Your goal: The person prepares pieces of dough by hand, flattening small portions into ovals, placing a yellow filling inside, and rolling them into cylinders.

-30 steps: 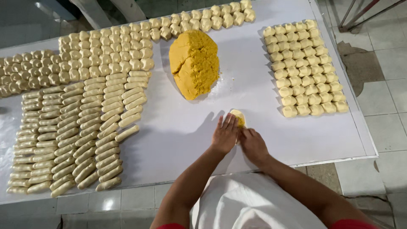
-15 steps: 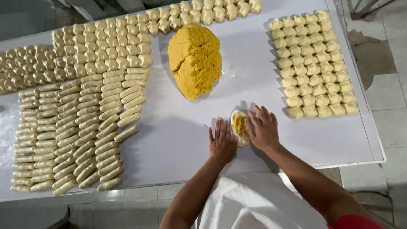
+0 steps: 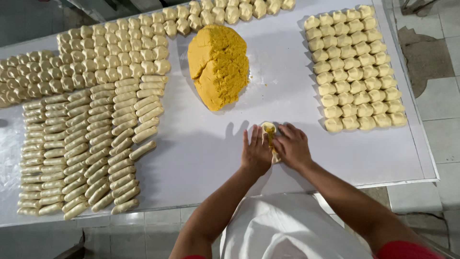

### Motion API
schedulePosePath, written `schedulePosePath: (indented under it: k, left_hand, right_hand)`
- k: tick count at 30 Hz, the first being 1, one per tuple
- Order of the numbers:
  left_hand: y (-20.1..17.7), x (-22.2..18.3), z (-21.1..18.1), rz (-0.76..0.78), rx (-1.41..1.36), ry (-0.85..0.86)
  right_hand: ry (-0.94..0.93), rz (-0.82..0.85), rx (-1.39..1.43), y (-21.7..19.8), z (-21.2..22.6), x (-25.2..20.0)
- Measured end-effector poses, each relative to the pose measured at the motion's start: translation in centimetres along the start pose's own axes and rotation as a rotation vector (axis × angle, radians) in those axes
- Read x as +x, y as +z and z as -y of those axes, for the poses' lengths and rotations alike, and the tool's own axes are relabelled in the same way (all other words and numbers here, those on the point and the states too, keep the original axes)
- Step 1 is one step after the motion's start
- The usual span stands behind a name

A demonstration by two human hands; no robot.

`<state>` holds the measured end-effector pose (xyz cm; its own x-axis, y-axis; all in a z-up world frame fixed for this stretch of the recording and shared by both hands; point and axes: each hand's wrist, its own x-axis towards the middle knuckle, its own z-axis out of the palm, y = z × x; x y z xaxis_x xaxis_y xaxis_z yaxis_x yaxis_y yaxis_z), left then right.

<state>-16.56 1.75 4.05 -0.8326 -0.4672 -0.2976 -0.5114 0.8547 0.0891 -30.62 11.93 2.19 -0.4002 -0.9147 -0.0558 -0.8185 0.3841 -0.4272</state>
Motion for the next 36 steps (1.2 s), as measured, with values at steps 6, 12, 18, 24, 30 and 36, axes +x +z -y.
schedulePosePath:
  k: [6,12,18,24,30,36]
  left_hand:
    - [0.1,4.0,2.1,-0.389,-0.503,-0.167]
    - [1.6,2.7,2.6,-0.056,-0.682,-0.201]
    - [1.6,2.5,2.4,-0.254,-0.766,-0.130]
    - [2.4,1.2,2.6,-0.158,-0.686,-0.105]
    - [2.3,1.4,3.3,-0.210,-0.625,0.024]
    - [2.6,1.3,2.8,-0.266,-0.598,0.036]
  right_hand:
    - [-0.089,-0.191,0.114,0.1,-2.0,3.5]
    - [-0.144,-0.108,0.341,0.9,-3.7,2.7]
    - [-0.246,-0.162,0.218,-1.6,-1.8,2.1]
    - [-0.140,-0.067,0.234,-0.5,-2.0,0.3]
    - [-0.248,-0.089,0.210,-0.8,-2.3,0.9]
    - [-0.151,-0.077,0.130,-0.4,-1.9,0.4]
